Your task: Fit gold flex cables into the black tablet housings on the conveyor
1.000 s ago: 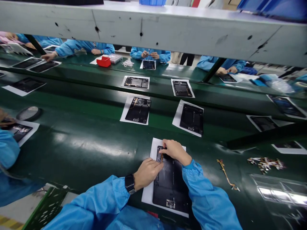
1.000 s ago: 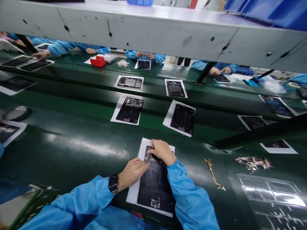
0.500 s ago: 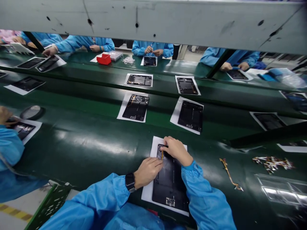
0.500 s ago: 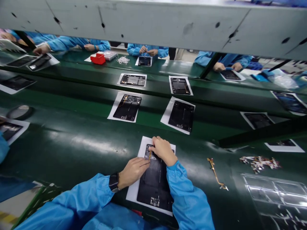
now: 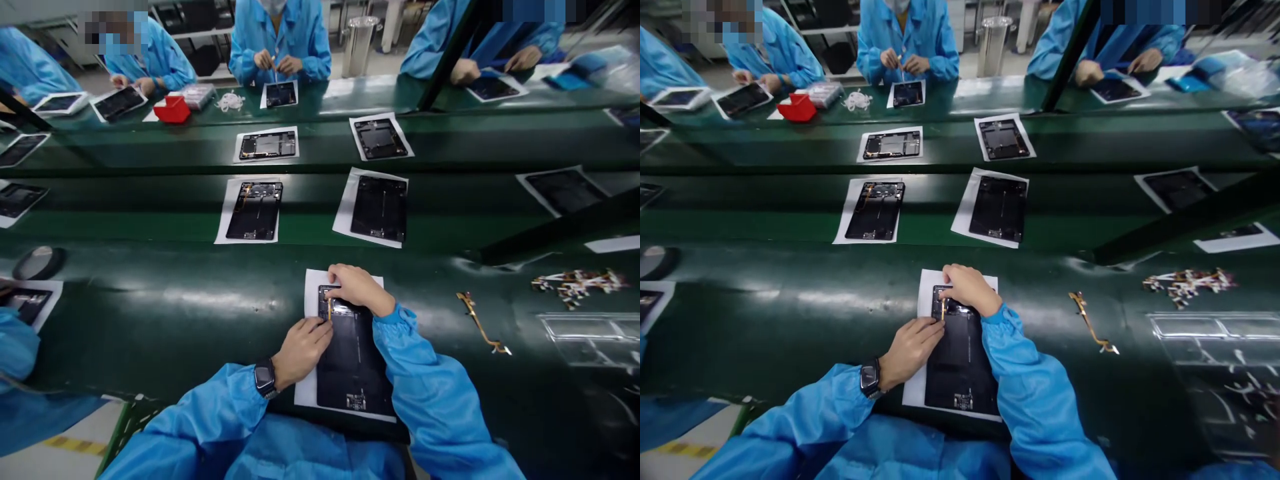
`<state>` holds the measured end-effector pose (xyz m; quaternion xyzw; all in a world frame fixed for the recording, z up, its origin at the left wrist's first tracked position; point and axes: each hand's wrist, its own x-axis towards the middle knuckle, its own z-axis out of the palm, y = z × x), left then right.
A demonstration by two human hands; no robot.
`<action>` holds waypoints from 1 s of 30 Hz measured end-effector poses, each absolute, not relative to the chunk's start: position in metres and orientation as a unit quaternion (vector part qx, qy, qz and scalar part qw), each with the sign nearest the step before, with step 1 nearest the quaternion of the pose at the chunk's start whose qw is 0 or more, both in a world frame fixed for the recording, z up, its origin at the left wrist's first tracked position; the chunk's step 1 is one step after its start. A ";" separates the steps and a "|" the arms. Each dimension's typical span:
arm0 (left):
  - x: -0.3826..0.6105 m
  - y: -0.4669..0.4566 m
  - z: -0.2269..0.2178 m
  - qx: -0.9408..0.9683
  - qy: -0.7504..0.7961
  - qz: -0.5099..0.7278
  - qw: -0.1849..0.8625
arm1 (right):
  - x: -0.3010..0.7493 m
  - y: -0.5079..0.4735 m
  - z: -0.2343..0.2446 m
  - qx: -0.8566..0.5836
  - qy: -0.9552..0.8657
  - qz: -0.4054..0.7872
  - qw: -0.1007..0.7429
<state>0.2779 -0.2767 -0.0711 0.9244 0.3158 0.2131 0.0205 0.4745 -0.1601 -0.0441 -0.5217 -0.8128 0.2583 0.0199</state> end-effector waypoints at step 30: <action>0.265 -0.258 -0.057 0.944 0.276 0.134 0.123 | 0.490 -0.191 0.013 -0.483 -0.817 0.300 0.093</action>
